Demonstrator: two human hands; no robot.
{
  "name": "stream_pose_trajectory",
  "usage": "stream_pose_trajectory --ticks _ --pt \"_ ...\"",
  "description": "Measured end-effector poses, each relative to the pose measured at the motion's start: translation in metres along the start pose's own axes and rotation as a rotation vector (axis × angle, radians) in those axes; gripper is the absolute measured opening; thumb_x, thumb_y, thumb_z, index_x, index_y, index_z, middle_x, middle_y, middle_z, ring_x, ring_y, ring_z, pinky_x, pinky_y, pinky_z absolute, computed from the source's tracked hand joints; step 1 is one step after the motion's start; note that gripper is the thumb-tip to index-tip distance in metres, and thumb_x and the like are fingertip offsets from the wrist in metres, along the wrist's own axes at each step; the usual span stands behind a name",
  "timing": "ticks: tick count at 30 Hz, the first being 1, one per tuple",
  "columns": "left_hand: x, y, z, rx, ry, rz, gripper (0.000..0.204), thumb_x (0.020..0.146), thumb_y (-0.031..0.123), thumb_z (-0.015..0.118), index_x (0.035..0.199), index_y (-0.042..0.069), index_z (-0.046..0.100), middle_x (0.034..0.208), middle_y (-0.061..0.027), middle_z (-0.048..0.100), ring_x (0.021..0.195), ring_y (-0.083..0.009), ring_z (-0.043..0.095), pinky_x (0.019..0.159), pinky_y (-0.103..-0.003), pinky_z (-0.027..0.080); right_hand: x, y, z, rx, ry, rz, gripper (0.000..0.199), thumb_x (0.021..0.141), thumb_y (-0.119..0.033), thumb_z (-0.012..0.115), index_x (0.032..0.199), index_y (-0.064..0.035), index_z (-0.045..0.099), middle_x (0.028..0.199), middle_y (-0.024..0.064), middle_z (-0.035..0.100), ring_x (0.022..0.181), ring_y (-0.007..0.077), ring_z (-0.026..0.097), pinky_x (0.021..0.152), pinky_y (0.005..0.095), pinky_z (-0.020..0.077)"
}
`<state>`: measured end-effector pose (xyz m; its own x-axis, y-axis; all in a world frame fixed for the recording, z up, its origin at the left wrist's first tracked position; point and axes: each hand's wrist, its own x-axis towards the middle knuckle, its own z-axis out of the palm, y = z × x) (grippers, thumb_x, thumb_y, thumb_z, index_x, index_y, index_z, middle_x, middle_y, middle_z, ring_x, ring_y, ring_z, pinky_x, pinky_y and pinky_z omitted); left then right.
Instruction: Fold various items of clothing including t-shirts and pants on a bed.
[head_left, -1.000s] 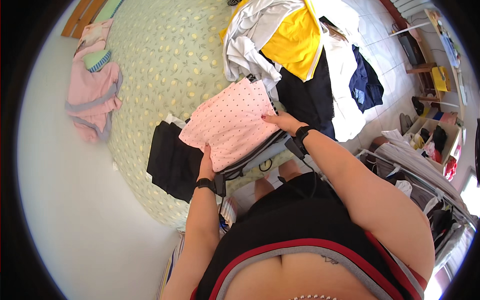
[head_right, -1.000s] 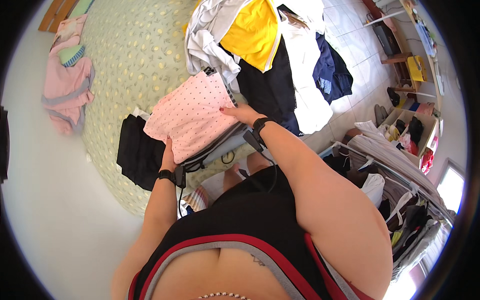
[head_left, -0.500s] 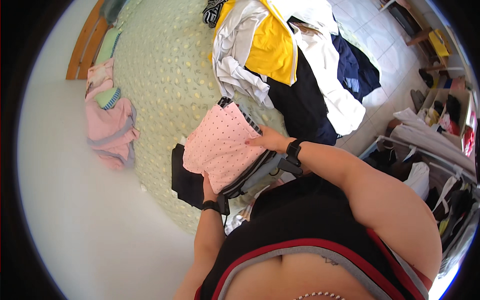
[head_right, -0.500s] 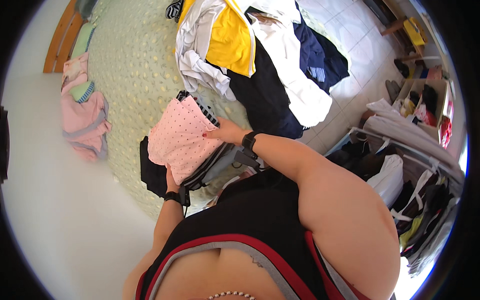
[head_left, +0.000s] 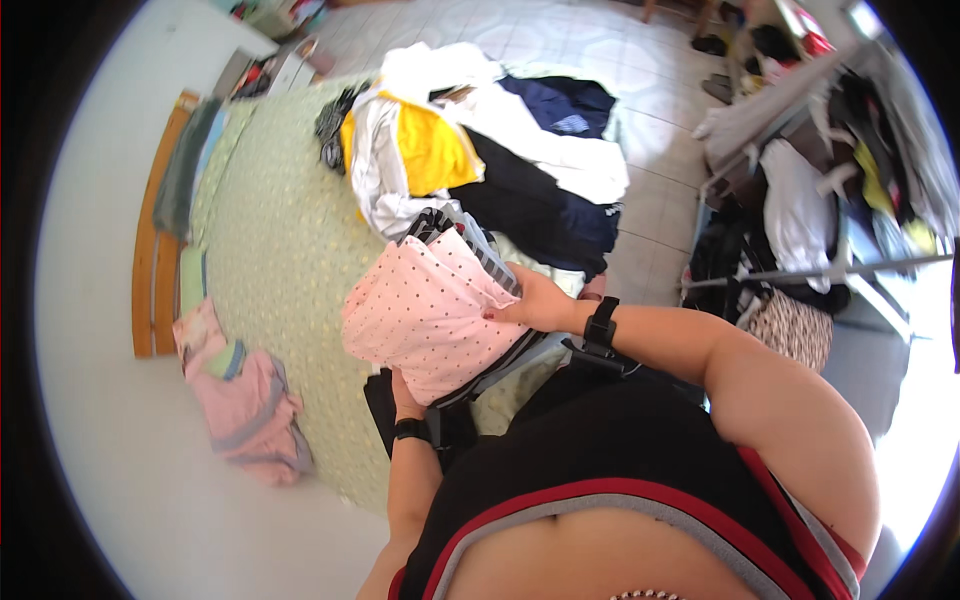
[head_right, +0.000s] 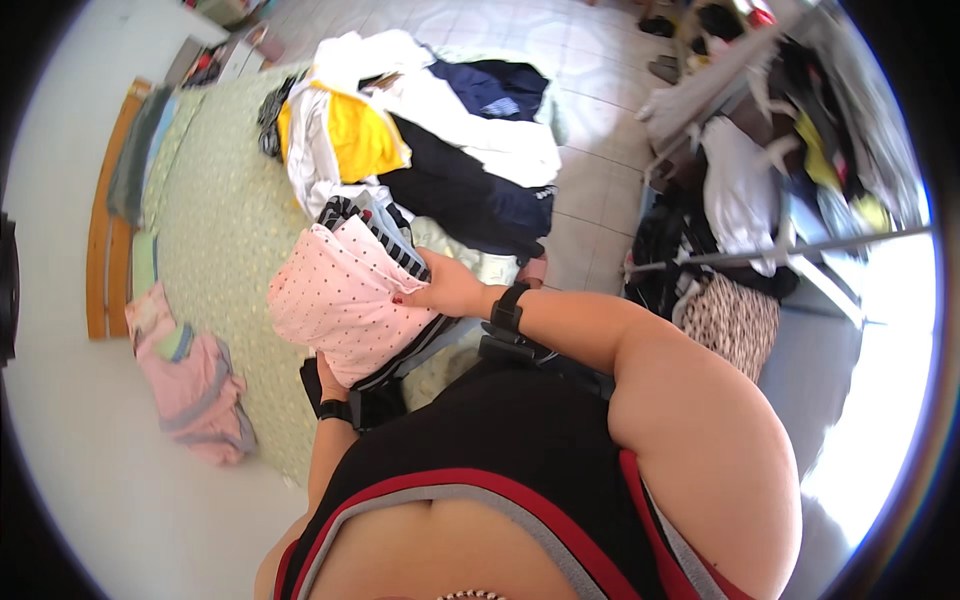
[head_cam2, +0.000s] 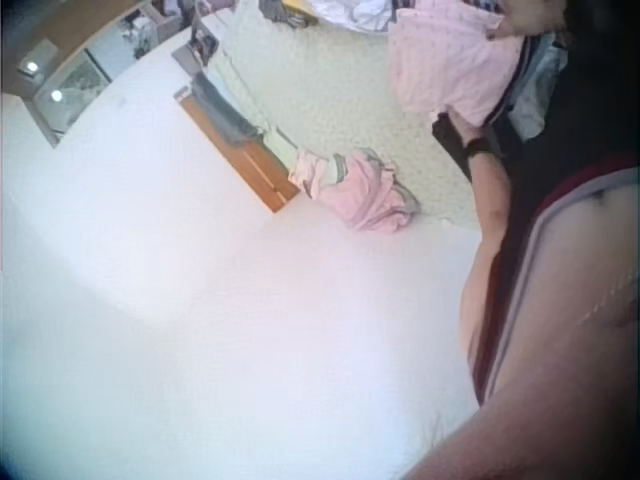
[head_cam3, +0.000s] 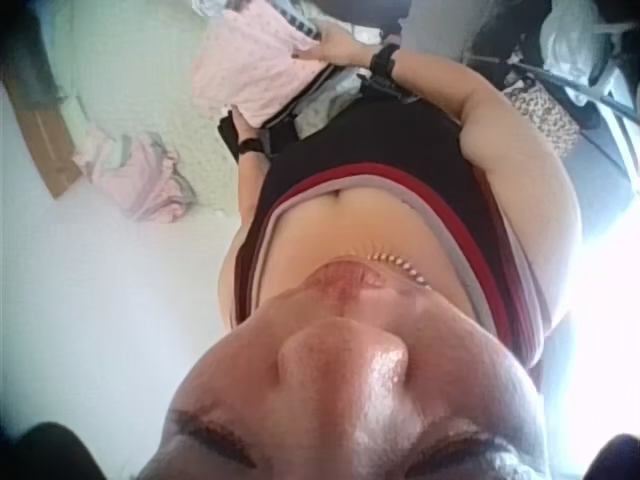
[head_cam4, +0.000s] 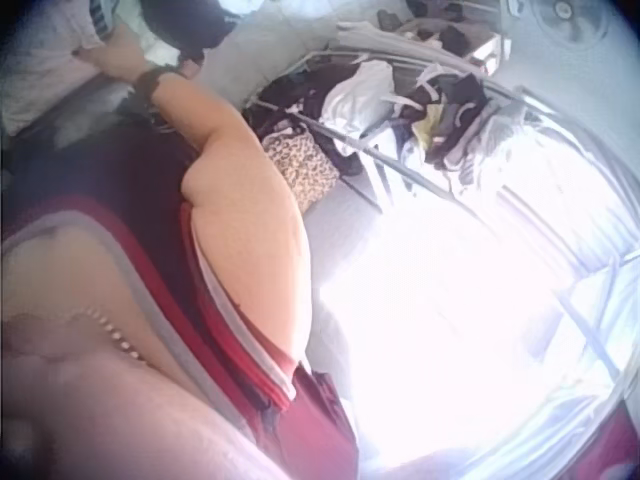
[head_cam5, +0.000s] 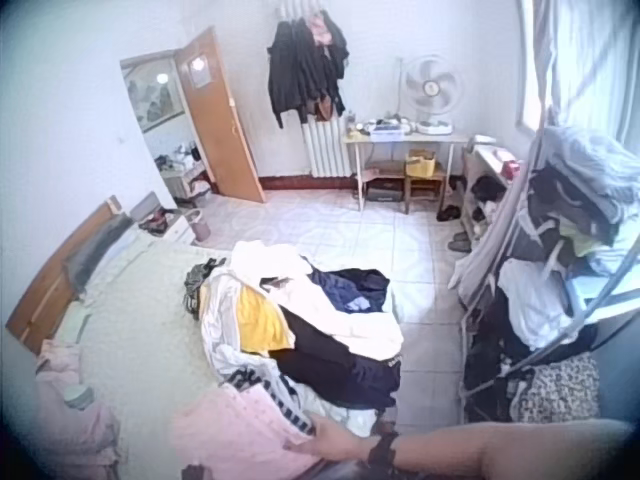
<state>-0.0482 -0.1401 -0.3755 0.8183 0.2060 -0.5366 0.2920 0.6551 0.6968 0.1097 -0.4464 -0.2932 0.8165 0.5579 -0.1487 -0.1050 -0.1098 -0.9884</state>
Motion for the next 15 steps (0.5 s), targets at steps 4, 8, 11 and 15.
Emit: stream_pose_trajectory --ticks 4,8,11,15 --pt "0.011 0.018 0.027 0.142 -0.095 -0.054 0.064 0.096 0.047 0.036 0.140 0.002 0.029 0.138 -0.0160 0.042 0.123 -0.0319 0.044 0.102 -0.043 0.039 -0.061 -0.029 -0.006 0.032 0.211 -0.050 0.066 0.068 -0.034 0.078 0.119 -0.0022 0.051 0.108 0.0150 0.063 0.100 0.0249 0.060 0.088 0.0324 0.0442" --pt "-0.001 0.044 0.093 0.253 -0.341 -0.157 0.069 0.093 0.052 0.040 0.140 0.003 0.028 0.138 -0.0161 0.041 0.121 -0.0318 0.046 0.100 -0.044 0.042 -0.112 -0.043 0.000 0.139 0.422 -0.087 0.060 0.070 -0.029 0.079 0.117 -0.0026 0.051 0.105 0.0102 0.064 0.097 0.0193 0.059 0.087 0.0306 0.0438" --pt "-0.003 0.052 0.132 0.343 -0.466 -0.233 0.070 0.092 0.053 0.042 0.140 0.003 0.029 0.138 -0.0160 0.041 0.121 -0.0312 0.047 0.099 -0.043 0.042 -0.161 -0.074 -0.002 0.223 0.578 -0.084 0.064 0.071 -0.026 0.080 0.121 0.0000 0.048 0.108 0.0090 0.062 0.100 0.0143 0.055 0.089 0.0282 0.0423" --pt "-0.010 0.083 0.164 0.440 -0.704 -0.457 0.065 0.095 0.047 0.041 0.139 0.002 0.028 0.138 -0.0158 0.041 0.121 -0.0295 0.047 0.100 -0.041 0.041 -0.213 -0.115 0.038 0.291 0.807 -0.102 0.065 0.072 -0.021 0.078 0.124 0.0006 0.047 0.114 0.0082 0.059 0.102 0.0142 0.053 0.093 0.0284 0.0403"
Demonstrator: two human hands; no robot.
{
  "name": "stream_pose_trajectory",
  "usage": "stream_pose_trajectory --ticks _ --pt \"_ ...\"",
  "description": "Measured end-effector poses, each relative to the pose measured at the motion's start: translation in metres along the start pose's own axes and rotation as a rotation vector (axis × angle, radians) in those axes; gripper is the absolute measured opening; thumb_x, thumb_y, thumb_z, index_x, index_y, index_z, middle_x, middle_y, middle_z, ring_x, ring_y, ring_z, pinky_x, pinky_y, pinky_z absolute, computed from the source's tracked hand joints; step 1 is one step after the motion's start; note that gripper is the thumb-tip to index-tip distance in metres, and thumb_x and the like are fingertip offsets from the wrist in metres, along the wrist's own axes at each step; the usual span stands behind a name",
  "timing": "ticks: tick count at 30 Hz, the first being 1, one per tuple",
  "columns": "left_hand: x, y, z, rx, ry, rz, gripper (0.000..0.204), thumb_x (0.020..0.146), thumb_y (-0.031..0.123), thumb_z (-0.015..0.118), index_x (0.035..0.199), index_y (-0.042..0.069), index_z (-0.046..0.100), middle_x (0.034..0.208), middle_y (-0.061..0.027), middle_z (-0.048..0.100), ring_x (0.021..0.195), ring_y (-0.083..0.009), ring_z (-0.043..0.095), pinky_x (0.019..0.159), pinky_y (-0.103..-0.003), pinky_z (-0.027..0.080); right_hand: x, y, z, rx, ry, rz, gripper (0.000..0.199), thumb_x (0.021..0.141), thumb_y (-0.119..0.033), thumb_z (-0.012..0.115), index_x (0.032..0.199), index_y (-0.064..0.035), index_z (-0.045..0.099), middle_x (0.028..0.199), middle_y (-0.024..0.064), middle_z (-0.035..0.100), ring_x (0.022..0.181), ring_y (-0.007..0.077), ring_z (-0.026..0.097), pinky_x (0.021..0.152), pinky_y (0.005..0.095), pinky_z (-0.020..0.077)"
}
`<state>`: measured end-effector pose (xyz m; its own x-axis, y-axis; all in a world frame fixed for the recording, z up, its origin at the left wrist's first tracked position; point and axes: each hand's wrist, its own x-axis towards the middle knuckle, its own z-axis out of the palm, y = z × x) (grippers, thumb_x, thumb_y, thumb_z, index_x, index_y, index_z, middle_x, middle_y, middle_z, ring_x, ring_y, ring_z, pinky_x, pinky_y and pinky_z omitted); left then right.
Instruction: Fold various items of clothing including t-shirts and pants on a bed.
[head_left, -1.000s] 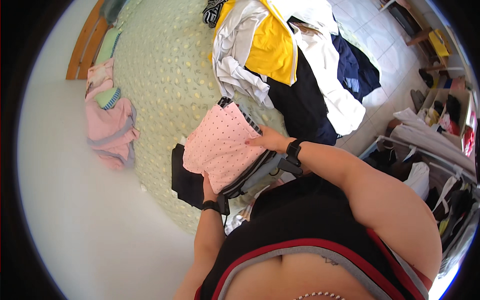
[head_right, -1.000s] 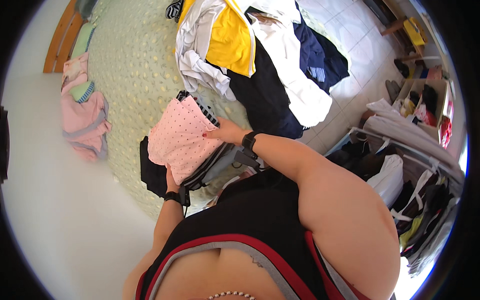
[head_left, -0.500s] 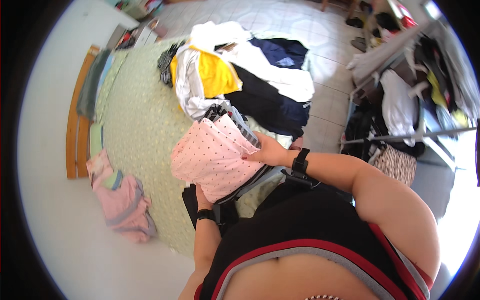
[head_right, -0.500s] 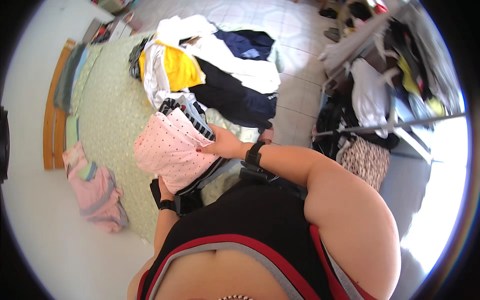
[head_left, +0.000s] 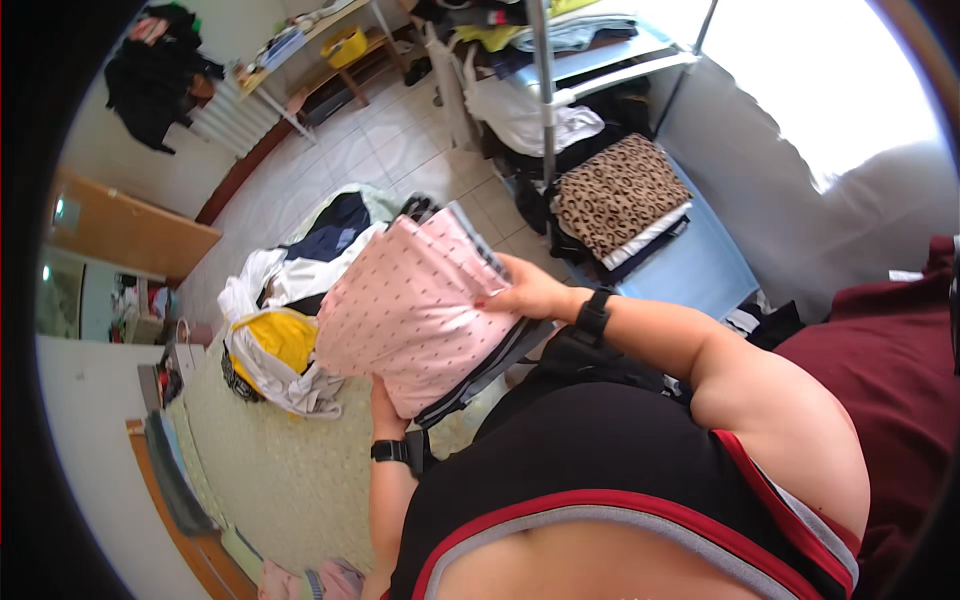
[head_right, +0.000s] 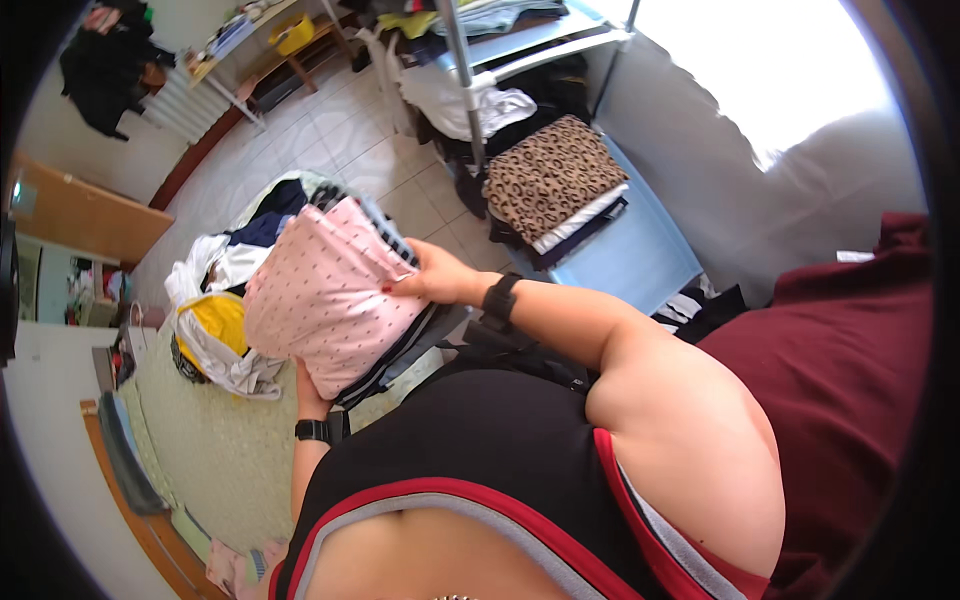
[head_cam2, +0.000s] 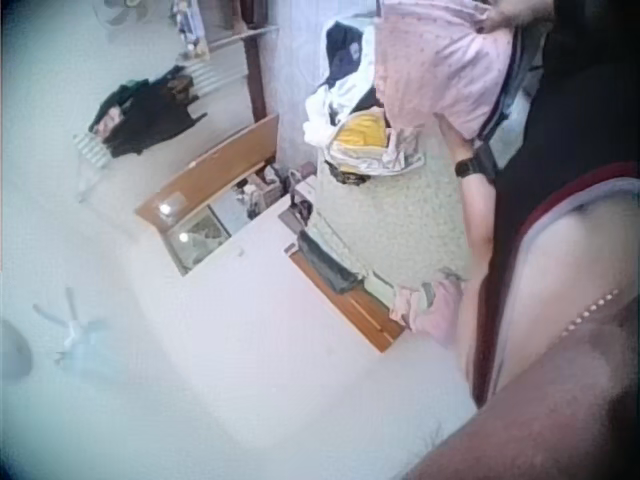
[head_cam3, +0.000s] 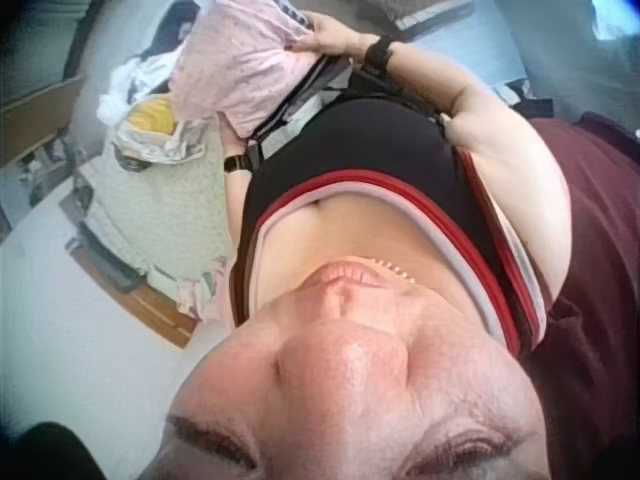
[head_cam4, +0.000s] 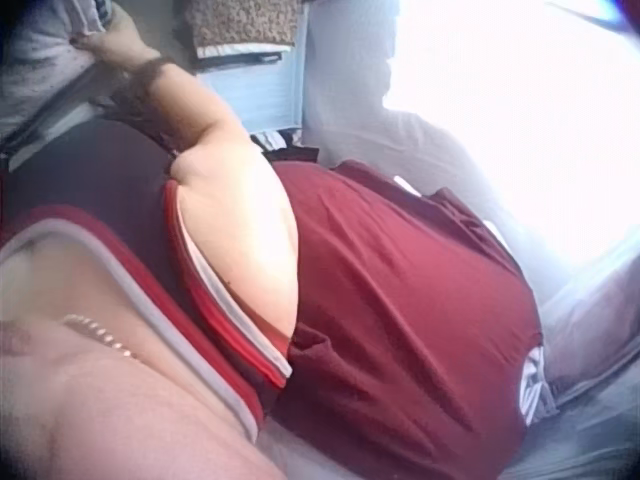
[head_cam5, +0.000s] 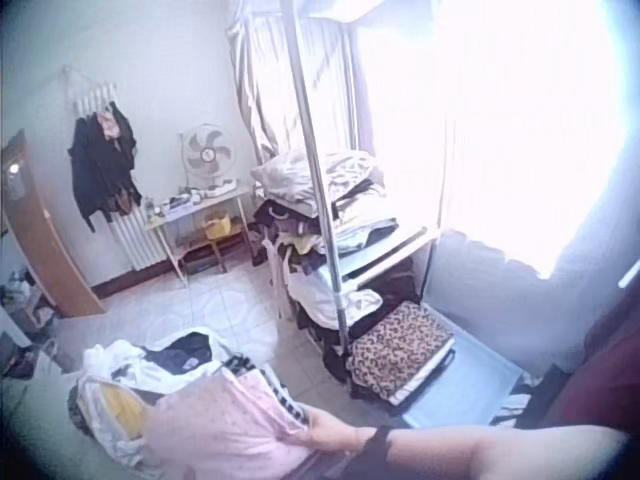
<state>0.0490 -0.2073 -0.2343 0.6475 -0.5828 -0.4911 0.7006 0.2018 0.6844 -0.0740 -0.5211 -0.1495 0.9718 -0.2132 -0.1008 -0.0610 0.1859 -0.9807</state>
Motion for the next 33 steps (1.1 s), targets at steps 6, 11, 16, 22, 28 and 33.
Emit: stream_pose_trajectory --ticks 6,11,16,22,28,33 --pt "0.057 -0.001 0.109 0.260 -0.309 -0.052 0.057 0.094 0.034 0.048 0.138 0.004 0.029 0.137 -0.0126 0.042 0.120 -0.0243 0.047 0.102 -0.036 0.038 -0.070 -0.042 -0.077 0.059 0.325 -0.002 0.054 0.074 -0.012 0.073 0.121 0.0007 0.050 0.112 0.0068 0.060 0.101 0.0131 0.054 0.093 0.0283 0.0408" --pt "0.121 -0.055 0.216 0.409 -0.522 -0.123 0.052 0.095 0.028 0.048 0.137 0.001 0.033 0.135 -0.0118 0.045 0.120 -0.0228 0.048 0.103 -0.036 0.037 -0.107 -0.013 -0.208 0.061 0.451 -0.070 0.051 0.074 -0.007 0.068 0.120 0.0024 0.050 0.113 0.0077 0.060 0.100 0.0141 0.056 0.093 0.0289 0.0417" --pt "0.158 -0.088 0.311 0.402 -0.636 -0.195 0.048 0.092 0.020 0.051 0.134 0.000 0.039 0.133 -0.0099 0.047 0.119 -0.0208 0.048 0.102 -0.035 0.036 -0.108 -0.063 -0.310 0.015 0.448 -0.082 0.053 0.076 -0.015 0.067 0.122 0.0028 0.049 0.117 0.0082 0.059 0.105 0.0144 0.054 0.097 0.0288 0.0386" --pt "0.205 -0.133 0.364 0.269 -0.436 -0.366 0.055 0.091 0.034 0.056 0.131 0.000 0.042 0.131 -0.0081 0.049 0.117 -0.0219 0.048 0.100 -0.034 0.036 -0.070 -0.049 -0.407 -0.200 0.569 0.127 0.055 0.077 -0.023 0.068 0.123 0.0021 0.049 0.112 0.0082 0.061 0.100 0.0143 0.056 0.091 0.0274 0.0416" --pt "0.237 -0.171 0.363 0.741 -0.297 -0.429 0.070 0.089 0.053 0.051 0.142 0.014 0.027 0.144 -0.0089 0.034 0.126 -0.0266 0.038 0.095 -0.047 0.036 -0.039 0.056 -0.399 -1.106 0.771 0.584 0.080 0.076 -0.037 0.068 0.136 -0.0010 0.029 0.131 0.0302 0.040 0.122 0.0412 0.041 0.102 0.0412 0.0345" --pt "0.242 -0.166 0.355 0.797 -0.396 -0.394 0.074 0.088 0.053 0.052 0.143 0.012 0.023 0.144 -0.0103 0.032 0.127 -0.0266 0.035 0.097 -0.047 0.035 -0.048 0.058 -0.399 -0.938 0.800 0.484 0.089 0.072 -0.037 0.069 0.142 -0.0055 0.023 0.139 0.0296 0.029 0.132 0.0437 0.025 0.108 0.0447 0.0265"
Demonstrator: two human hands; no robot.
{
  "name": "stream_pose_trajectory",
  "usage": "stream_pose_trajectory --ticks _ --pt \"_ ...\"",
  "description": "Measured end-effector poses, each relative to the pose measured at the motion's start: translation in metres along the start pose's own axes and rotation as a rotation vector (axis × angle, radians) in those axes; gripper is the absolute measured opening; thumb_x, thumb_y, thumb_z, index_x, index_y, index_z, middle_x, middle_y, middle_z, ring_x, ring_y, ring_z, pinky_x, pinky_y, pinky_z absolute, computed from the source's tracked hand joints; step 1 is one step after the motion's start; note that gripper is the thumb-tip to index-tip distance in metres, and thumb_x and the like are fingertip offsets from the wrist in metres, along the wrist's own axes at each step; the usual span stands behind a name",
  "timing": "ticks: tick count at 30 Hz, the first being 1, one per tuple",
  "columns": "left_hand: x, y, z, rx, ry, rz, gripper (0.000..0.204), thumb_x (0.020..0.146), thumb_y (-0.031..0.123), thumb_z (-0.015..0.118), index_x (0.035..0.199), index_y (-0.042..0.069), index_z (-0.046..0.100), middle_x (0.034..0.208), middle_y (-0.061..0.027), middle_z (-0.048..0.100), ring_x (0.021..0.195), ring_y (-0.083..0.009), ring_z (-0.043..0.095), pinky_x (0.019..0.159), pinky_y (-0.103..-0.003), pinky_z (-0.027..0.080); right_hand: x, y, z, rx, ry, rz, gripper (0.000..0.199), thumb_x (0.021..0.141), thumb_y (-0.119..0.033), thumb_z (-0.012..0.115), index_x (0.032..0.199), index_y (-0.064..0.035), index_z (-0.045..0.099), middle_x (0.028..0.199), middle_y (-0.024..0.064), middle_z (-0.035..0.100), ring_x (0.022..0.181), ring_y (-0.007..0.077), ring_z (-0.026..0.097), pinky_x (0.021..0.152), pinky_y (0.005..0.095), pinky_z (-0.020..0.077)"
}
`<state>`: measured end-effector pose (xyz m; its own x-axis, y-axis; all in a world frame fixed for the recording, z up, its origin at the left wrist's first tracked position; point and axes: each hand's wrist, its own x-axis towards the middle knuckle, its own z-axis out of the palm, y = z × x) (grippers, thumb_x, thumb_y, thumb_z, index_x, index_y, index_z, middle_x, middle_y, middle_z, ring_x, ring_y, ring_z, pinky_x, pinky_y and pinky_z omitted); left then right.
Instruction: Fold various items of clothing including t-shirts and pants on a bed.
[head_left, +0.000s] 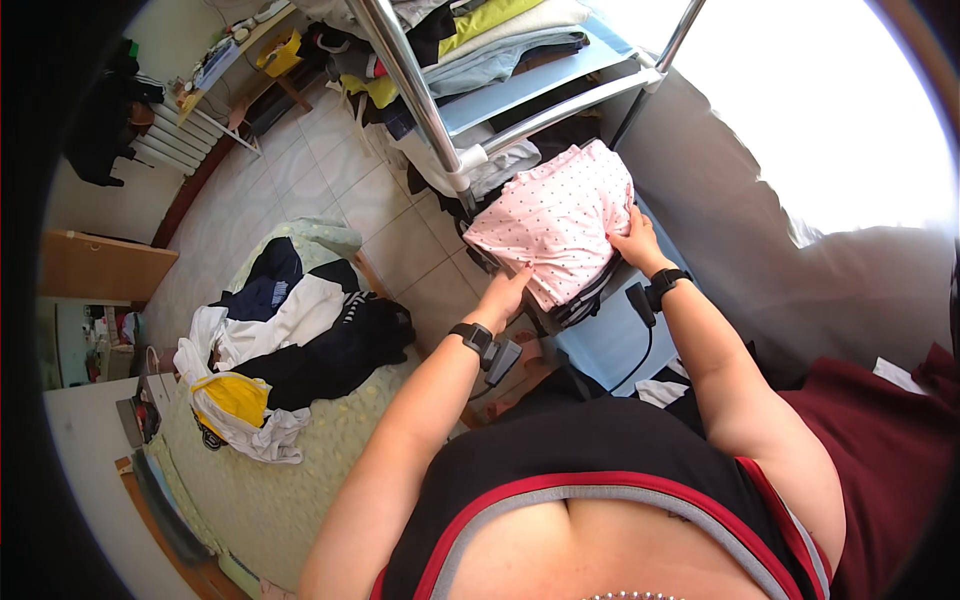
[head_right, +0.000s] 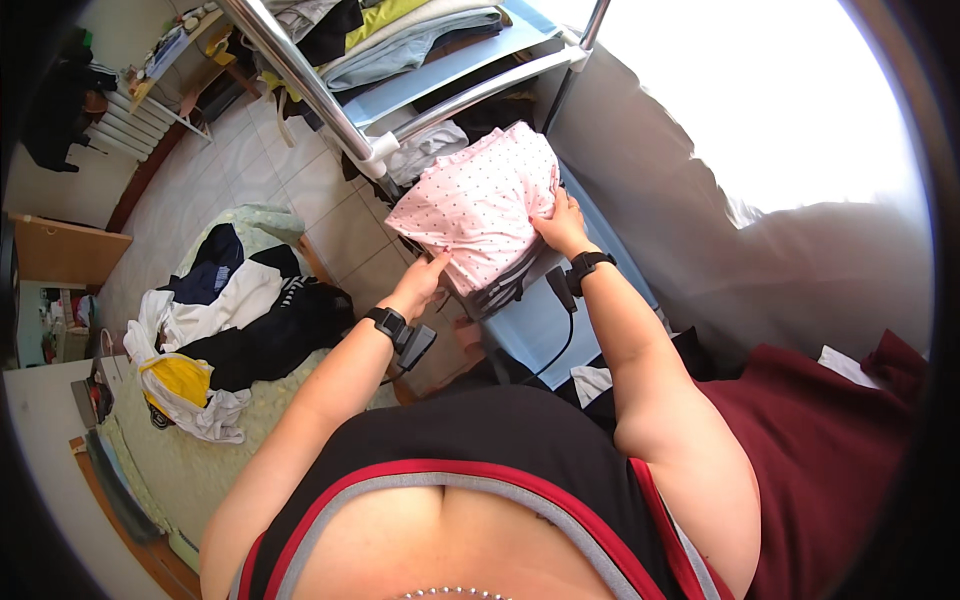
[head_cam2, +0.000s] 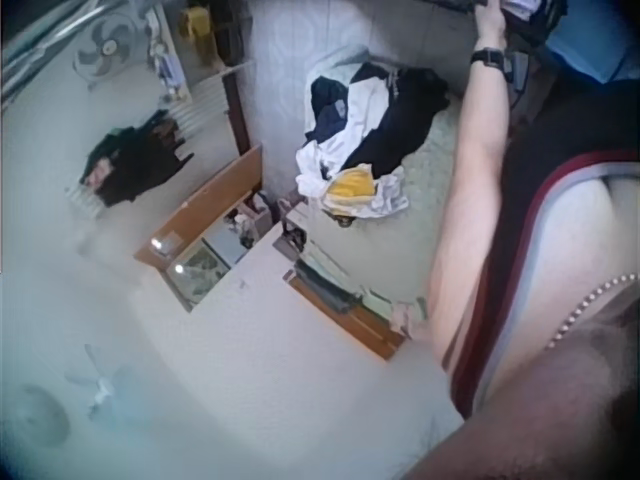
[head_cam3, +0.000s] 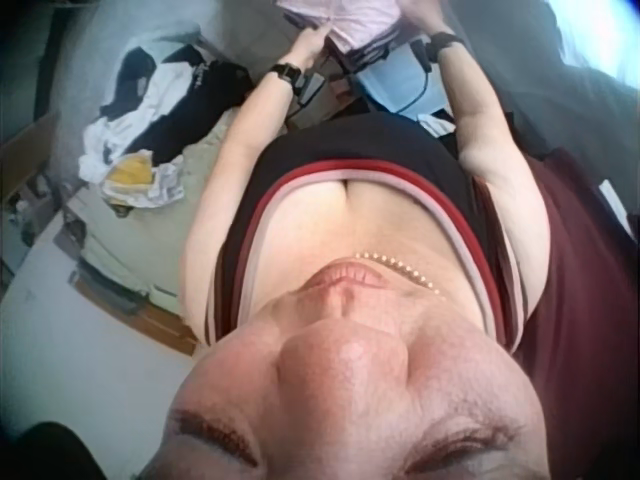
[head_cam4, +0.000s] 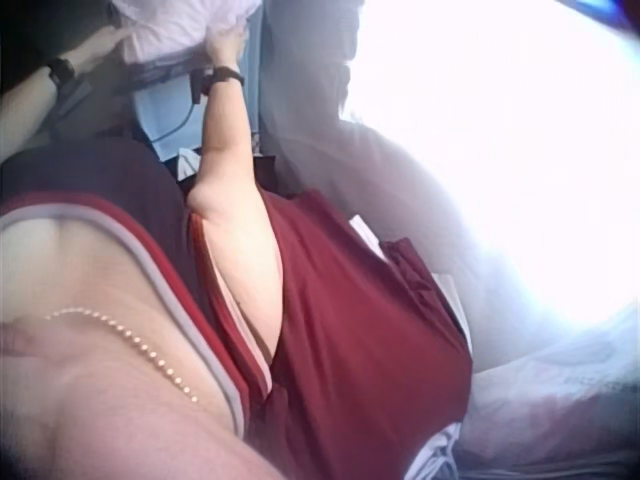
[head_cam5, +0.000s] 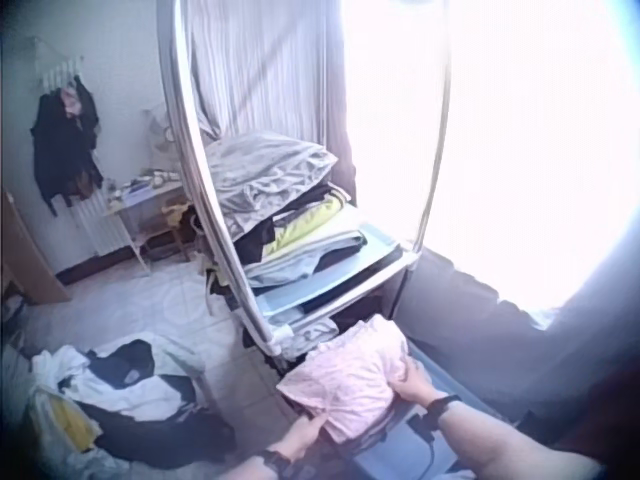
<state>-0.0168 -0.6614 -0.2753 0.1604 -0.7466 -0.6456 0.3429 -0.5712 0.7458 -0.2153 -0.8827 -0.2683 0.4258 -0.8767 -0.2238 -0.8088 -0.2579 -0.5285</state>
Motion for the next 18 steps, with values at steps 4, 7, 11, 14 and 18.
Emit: stream_pose_trajectory --ticks 4,7,11,14,18 --pt "-0.021 -0.008 -0.001 0.001 0.116 0.020 0.072 0.090 0.049 0.051 0.143 0.011 0.022 0.141 -0.0136 0.036 0.124 -0.0278 0.040 0.096 -0.044 0.037 -0.034 -0.049 -0.015 -0.147 0.107 0.066 0.085 0.072 -0.034 0.067 0.142 -0.0108 0.026 0.146 0.0245 0.022 0.137 0.0426 0.016 0.106 0.0578 0.0205" --pt "-0.059 0.001 -0.008 -0.010 0.120 0.021 0.072 0.090 0.044 0.054 0.144 0.009 0.020 0.133 -0.0196 0.044 0.112 -0.0293 0.053 0.090 -0.037 0.044 -0.065 -0.088 -0.012 -0.325 0.145 -0.454 0.085 0.069 -0.045 0.071 0.142 -0.0261 0.031 0.150 0.0190 0.014 0.137 0.0466 0.010 0.103 0.0664 0.0180" --pt "-0.089 -0.015 -0.036 -0.008 0.212 0.039 0.067 0.091 0.038 0.055 0.142 0.007 0.024 0.129 -0.0176 0.048 0.104 -0.0215 0.057 0.083 -0.030 0.045 -0.080 -0.143 0.019 -0.547 -0.244 -0.517 0.084 0.066 -0.051 0.073 0.139 -0.0344 0.035 0.153 0.0125 0.011 0.135 0.0521 0.002 0.096 0.0724 0.0230" --pt "-0.110 -0.027 -0.054 -0.062 0.255 0.108 0.063 0.092 0.035 0.053 0.141 0.006 0.026 0.126 -0.0158 0.050 0.100 -0.0190 0.058 0.080 -0.029 0.046 -0.074 -0.162 0.034 -0.660 -0.228 -0.468 0.083 0.066 -0.052 0.072 0.139 -0.0345 0.035 0.153 0.0110 0.009 0.136 0.0515 0.002 0.096 0.0727 0.0231" --pt "-0.157 -0.047 -0.083 -0.150 0.342 0.158 0.058 0.092 0.028 0.055 0.139 0.006 0.030 0.122 -0.0138 0.052 0.097 -0.0176 0.059 0.078 -0.027 0.046 -0.074 -0.185 0.035 -0.695 -0.266 -0.406 0.083 0.068 -0.052 0.070 0.140 -0.0351 0.033 0.154 0.0097 0.005 0.137 0.0492 0.002 0.098 0.0723 0.0199"
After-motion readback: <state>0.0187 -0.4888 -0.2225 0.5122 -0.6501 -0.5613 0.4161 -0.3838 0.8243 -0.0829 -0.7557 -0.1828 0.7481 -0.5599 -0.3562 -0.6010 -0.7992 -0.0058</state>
